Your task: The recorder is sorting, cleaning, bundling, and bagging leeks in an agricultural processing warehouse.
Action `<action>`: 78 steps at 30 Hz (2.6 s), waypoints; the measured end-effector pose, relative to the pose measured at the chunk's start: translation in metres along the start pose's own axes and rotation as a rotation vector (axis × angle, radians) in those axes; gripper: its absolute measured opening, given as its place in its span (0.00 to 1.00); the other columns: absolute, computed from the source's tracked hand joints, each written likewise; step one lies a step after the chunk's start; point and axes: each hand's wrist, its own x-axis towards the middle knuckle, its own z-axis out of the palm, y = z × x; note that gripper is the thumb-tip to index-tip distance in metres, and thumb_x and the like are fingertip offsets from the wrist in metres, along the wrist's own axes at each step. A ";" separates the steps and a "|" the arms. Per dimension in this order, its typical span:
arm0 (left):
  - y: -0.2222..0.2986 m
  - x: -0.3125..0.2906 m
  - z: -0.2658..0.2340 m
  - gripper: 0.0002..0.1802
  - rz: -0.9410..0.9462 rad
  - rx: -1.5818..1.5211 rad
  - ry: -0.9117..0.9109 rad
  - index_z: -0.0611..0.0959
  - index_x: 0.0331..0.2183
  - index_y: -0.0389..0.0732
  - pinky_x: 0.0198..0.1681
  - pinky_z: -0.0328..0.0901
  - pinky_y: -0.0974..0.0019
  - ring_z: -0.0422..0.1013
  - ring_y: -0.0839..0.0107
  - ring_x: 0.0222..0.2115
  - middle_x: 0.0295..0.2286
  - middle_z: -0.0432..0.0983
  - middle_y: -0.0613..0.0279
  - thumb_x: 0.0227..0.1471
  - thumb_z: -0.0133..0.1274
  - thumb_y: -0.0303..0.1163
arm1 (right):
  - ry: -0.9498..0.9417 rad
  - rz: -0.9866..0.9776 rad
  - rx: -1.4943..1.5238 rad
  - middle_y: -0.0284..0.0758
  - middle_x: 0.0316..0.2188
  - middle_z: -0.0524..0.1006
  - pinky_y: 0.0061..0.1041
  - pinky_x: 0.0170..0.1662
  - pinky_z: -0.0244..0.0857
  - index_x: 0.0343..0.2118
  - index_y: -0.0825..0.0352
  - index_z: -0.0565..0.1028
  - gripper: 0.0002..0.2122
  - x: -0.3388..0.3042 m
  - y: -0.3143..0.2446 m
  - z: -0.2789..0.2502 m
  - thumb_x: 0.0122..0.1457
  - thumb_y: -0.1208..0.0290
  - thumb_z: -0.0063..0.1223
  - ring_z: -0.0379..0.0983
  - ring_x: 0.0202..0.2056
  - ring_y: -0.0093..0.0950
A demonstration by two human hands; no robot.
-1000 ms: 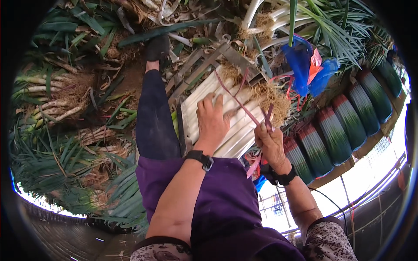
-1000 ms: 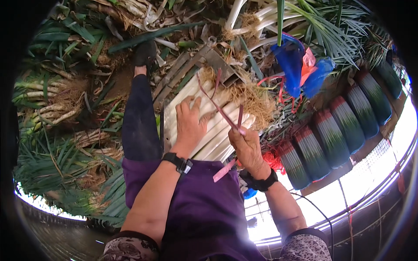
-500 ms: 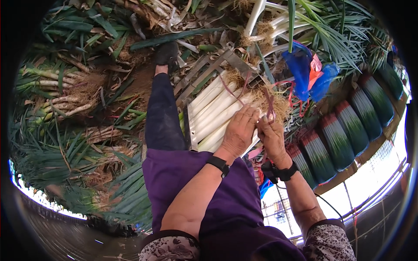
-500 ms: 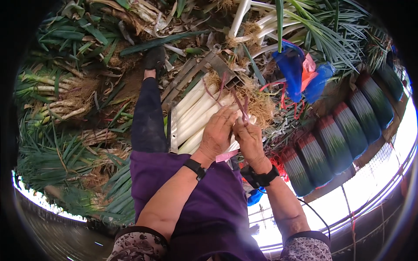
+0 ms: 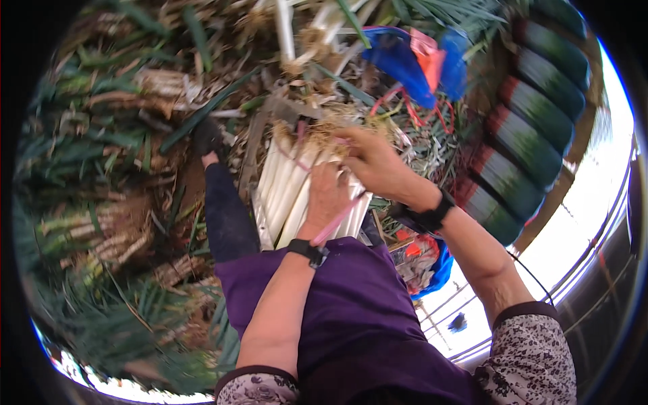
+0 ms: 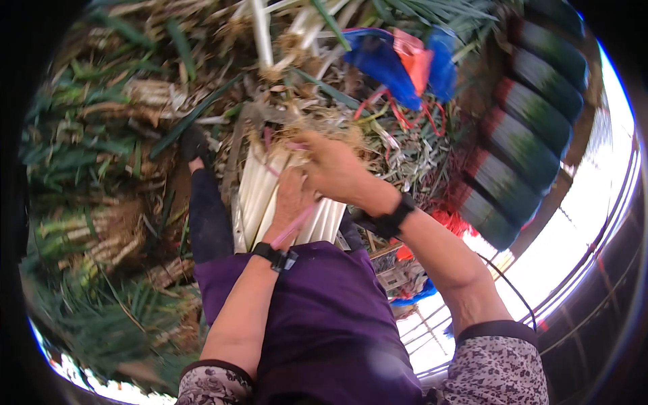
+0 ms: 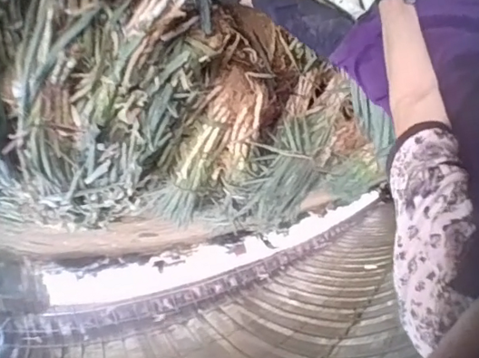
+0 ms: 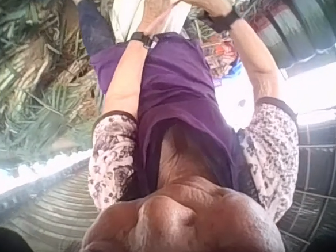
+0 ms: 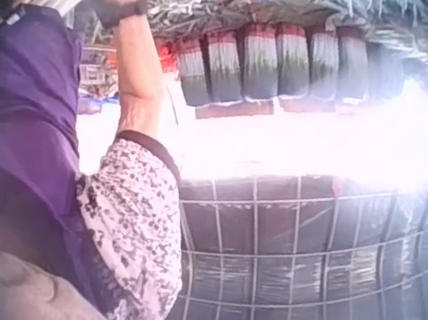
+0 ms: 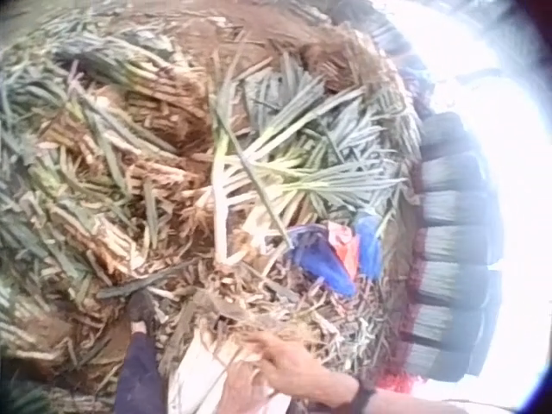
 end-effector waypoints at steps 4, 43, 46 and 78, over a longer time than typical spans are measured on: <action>-0.002 0.013 0.010 0.09 0.134 -0.059 -0.055 0.72 0.33 0.35 0.36 0.61 0.58 0.64 0.58 0.30 0.27 0.66 0.55 0.48 0.53 0.26 | -0.024 -0.032 -0.148 0.45 0.26 0.77 0.36 0.37 0.69 0.49 0.63 0.70 0.23 0.010 -0.013 0.006 0.45 0.78 0.50 0.75 0.34 0.41; 0.066 0.035 -0.033 0.15 -0.858 -0.353 -0.075 0.66 0.22 0.42 0.28 0.50 0.69 0.50 0.74 0.20 0.18 0.53 0.68 0.59 0.45 0.36 | 0.197 0.525 2.430 0.33 0.21 0.64 0.30 0.21 0.56 0.33 0.66 0.68 0.15 0.041 0.291 0.104 0.56 0.57 0.49 0.58 0.17 0.28; 0.071 0.036 -0.032 0.13 -0.848 -0.334 -0.007 0.66 0.22 0.42 0.28 0.50 0.68 0.51 0.75 0.20 0.19 0.55 0.69 0.56 0.48 0.29 | 0.307 0.671 2.299 0.28 0.15 0.57 0.27 0.15 0.44 0.24 0.62 0.67 0.14 0.011 0.301 0.088 0.57 0.56 0.49 0.52 0.14 0.23; 0.016 0.092 -0.089 0.10 -0.720 -0.248 -0.755 0.82 0.28 0.36 0.29 0.61 0.72 0.65 0.80 0.23 0.21 0.73 0.71 0.47 0.63 0.32 | 0.444 -0.544 0.216 0.40 0.38 0.76 0.34 0.41 0.67 0.45 0.64 0.74 0.16 -0.024 0.082 0.010 0.51 0.79 0.49 0.72 0.36 0.42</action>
